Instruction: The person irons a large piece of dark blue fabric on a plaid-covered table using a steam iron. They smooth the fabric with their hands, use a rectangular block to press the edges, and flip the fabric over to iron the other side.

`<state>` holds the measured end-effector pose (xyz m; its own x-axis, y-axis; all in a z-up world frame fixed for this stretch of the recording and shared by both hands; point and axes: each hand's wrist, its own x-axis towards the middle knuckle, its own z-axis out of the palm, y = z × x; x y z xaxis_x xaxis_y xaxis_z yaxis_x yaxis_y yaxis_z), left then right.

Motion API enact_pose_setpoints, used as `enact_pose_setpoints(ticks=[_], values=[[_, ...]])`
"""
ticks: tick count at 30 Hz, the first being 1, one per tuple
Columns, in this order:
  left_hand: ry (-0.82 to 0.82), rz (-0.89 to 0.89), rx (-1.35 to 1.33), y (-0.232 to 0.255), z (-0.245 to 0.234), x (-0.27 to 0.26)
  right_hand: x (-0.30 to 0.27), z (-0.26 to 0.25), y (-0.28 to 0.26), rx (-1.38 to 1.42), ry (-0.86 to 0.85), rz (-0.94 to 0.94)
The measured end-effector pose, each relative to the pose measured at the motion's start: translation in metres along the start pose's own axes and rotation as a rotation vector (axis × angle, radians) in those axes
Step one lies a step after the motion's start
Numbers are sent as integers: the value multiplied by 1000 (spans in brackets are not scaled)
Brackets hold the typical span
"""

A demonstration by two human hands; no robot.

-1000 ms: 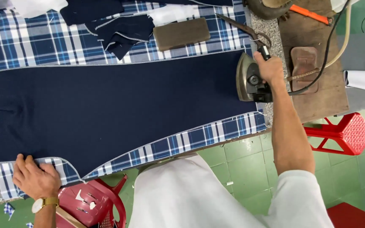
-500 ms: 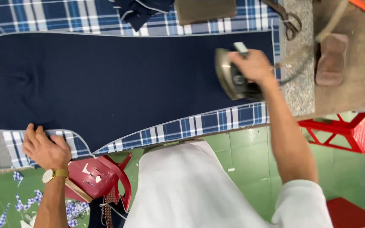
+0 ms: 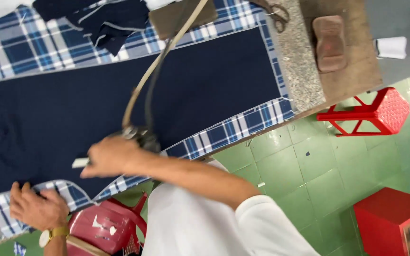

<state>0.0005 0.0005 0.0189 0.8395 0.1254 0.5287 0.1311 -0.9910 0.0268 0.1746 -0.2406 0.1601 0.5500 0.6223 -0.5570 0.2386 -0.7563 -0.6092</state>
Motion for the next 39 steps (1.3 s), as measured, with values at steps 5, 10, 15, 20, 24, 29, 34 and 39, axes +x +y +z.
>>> enact_pose_setpoints(ticks=[5,10,15,20,24,29,34,39], values=[[53,31,62,-14,13,-14,-16,48,-20,83,-136,-126],[-21,45,182,-8,6,-14,-48,34,16,108,-67,-44],[-80,68,348,-4,1,-13,-70,-6,91,65,59,200],[-37,78,300,12,-8,-2,-119,-79,181,135,386,559],[33,74,216,13,1,-1,-150,-121,271,162,472,640],[1,22,151,6,8,-6,-192,-165,347,312,629,703],[2,23,167,4,8,-5,-195,-167,415,320,819,754],[-11,-2,233,-5,12,-15,-173,-152,444,98,841,646]])
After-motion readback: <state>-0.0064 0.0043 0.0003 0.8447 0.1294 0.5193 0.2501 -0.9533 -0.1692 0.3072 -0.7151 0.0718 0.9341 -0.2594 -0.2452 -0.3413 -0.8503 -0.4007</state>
